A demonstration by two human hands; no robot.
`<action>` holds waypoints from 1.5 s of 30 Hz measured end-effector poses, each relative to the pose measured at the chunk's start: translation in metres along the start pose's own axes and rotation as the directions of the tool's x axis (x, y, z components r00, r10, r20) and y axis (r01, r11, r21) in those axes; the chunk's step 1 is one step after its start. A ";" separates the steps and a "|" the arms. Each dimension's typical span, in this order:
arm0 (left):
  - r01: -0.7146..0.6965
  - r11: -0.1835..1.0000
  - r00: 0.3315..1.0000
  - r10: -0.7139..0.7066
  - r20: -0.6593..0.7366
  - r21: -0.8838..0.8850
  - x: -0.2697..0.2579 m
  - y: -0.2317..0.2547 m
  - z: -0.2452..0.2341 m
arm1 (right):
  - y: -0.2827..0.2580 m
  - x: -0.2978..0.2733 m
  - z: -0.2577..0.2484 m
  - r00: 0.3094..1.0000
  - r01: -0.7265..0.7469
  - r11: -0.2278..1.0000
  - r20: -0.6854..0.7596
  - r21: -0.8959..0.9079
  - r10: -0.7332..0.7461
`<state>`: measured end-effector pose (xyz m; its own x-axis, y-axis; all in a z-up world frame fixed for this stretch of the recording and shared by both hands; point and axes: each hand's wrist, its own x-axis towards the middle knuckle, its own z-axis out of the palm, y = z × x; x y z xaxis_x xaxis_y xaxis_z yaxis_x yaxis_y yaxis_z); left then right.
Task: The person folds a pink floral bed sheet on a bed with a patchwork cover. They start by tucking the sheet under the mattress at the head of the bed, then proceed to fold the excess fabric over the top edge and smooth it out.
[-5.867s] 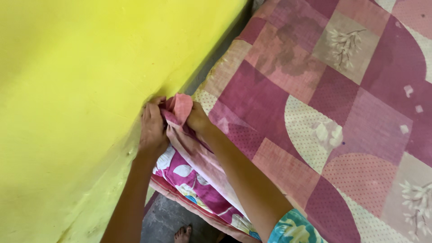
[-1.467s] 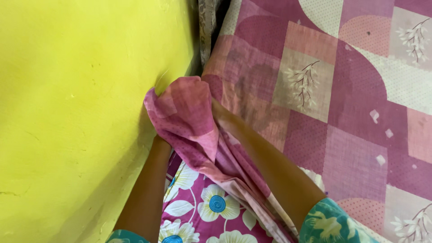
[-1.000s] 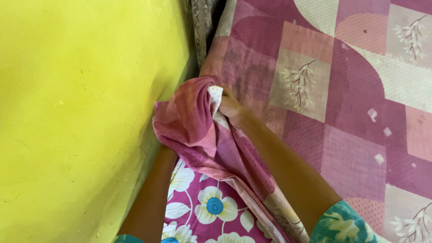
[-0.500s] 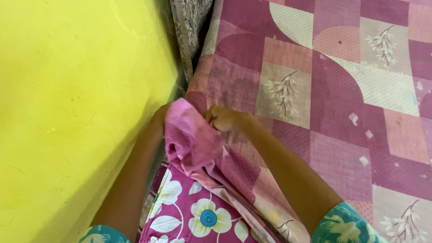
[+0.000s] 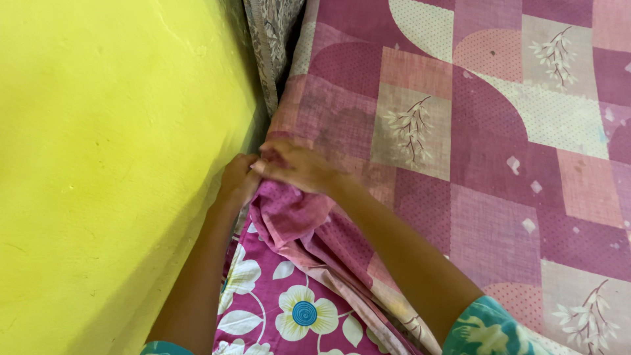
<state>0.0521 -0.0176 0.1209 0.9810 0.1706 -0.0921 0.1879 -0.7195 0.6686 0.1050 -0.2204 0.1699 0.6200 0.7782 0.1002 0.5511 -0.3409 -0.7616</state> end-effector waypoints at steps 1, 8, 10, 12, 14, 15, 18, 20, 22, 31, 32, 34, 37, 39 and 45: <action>0.074 0.996 0.997 -0.076 0.029 0.056 0.003 -0.003 0.005 | -0.002 0.002 0.004 0.994 -0.074 0.997 0.080 0.014 0.072; 0.443 0.882 0.896 -0.443 -0.035 0.162 0.026 -0.034 0.031 | 0.005 0.003 0.011 0.890 -0.234 0.951 0.351 -0.200 0.293; 0.498 0.840 0.860 -0.511 0.002 0.217 0.028 -0.047 0.038 | 0.004 0.000 0.009 0.832 -0.217 0.924 0.435 -0.316 0.344; 0.547 0.818 0.825 -0.563 0.053 0.177 0.034 -0.061 0.043 | -0.001 -0.002 0.001 0.747 -0.213 0.891 0.521 -0.401 0.413; 0.491 0.851 0.855 -0.512 0.085 0.189 0.037 -0.074 0.048 | -0.011 -0.006 -0.007 0.757 -0.413 0.827 0.361 -0.381 0.545; 0.462 0.865 0.868 -0.486 0.100 0.193 0.038 -0.078 0.050 | -0.016 -0.007 -0.010 0.744 -0.506 0.785 0.279 -0.357 0.607; 0.302 0.905 0.924 -0.355 0.141 0.300 0.041 -0.074 0.044 | -0.022 -0.005 -0.009 0.844 -0.477 0.808 0.076 -0.347 0.531; 0.287 0.930 0.948 -0.311 0.075 0.231 0.036 -0.057 0.040 | -0.020 0.000 -0.007 0.943 -0.295 0.914 0.067 -0.279 0.325; 0.267 0.949 0.962 -0.272 0.009 0.166 0.035 -0.037 0.033 | -0.018 0.005 -0.006 0.980 -0.179 0.969 0.054 -0.171 0.191; -0.018 0.968 0.982 0.064 -0.176 0.250 0.026 0.046 0.026 | 0.002 0.019 0.027 0.928 -0.327 0.912 -0.265 -0.247 0.261; -0.062 0.968 0.974 0.112 -0.199 0.242 0.021 0.050 0.024 | 0.010 0.019 0.030 0.910 -0.345 0.910 -0.317 -0.230 0.265; -0.113 0.974 0.957 0.160 -0.243 0.197 0.013 0.059 0.020 | 0.025 0.018 0.033 0.894 -0.331 0.926 -0.376 -0.181 0.246; -0.092 0.990 0.951 0.120 -0.285 0.110 0.006 0.072 0.017 | 0.046 0.019 0.030 0.894 -0.299 0.947 -0.381 -0.118 0.235; -0.027 0.995 0.958 0.054 -0.281 0.098 0.008 0.078 0.014 | 0.056 0.027 0.025 0.876 -0.371 0.922 -0.371 -0.112 0.307; 0.240 0.962 0.939 -0.196 -0.282 0.130 0.019 0.076 0.017 | 0.068 0.023 0.007 0.817 -0.332 0.936 -0.531 -0.118 0.223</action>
<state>0.0854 -0.0805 0.1580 0.8710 0.4912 -0.0094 0.4221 -0.7386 0.5256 0.1526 -0.2221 0.1153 0.9265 0.2800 0.2516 0.3755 -0.6398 -0.6706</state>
